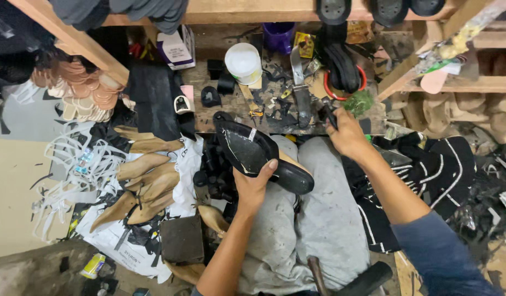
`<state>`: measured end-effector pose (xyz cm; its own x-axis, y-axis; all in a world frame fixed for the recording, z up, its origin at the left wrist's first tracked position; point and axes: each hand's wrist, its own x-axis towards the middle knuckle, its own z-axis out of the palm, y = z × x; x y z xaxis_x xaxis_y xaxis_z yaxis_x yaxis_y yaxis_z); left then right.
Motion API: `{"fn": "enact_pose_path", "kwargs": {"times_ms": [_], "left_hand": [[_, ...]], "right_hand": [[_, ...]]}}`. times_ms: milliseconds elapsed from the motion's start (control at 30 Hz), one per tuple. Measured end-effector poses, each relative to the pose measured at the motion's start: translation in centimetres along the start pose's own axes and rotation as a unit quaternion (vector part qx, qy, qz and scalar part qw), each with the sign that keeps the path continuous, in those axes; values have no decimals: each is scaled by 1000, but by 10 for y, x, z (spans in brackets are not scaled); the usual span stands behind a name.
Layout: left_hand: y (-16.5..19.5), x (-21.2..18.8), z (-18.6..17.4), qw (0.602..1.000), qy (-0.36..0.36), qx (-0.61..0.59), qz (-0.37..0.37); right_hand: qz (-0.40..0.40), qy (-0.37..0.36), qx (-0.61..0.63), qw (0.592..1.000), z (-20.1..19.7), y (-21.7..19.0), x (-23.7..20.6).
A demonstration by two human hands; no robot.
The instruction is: The person uses pliers to press and shape the upper of a black shoe mounted on a wooden shoe tree. They repeatedly adjust the shoe's position, pull the fabric, and use the pliers to smooth the edges around the toe and sides.
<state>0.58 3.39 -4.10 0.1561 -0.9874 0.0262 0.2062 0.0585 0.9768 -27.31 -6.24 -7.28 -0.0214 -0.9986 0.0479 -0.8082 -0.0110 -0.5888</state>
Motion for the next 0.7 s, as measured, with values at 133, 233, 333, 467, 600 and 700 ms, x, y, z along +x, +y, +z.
{"fn": "enact_pose_path", "kwargs": {"times_ms": [133, 233, 333, 467, 600, 700], "left_hand": [[-17, -1, -24, 1000, -5, 12, -3], [-18, 9, -38, 991, 1, -128, -34], [-7, 8, -42, 963, -13, -264, -53], [11, -14, -21, 940, -28, -330, -79], [26, -24, 14, 925, -26, -373, -70], [46, -25, 18, 901, -106, -415, -74]], "right_hand": [[-37, 90, 21, 995, 19, -35, 33], [-179, 186, -40, 965, -2, -61, 12], [25, -7, 138, 990, -26, -83, -49], [160, -209, 419, 869, -30, -121, -130], [43, -70, 412, 908, -20, -160, -177], [31, 30, 346, 937, -21, -180, -202]]}}
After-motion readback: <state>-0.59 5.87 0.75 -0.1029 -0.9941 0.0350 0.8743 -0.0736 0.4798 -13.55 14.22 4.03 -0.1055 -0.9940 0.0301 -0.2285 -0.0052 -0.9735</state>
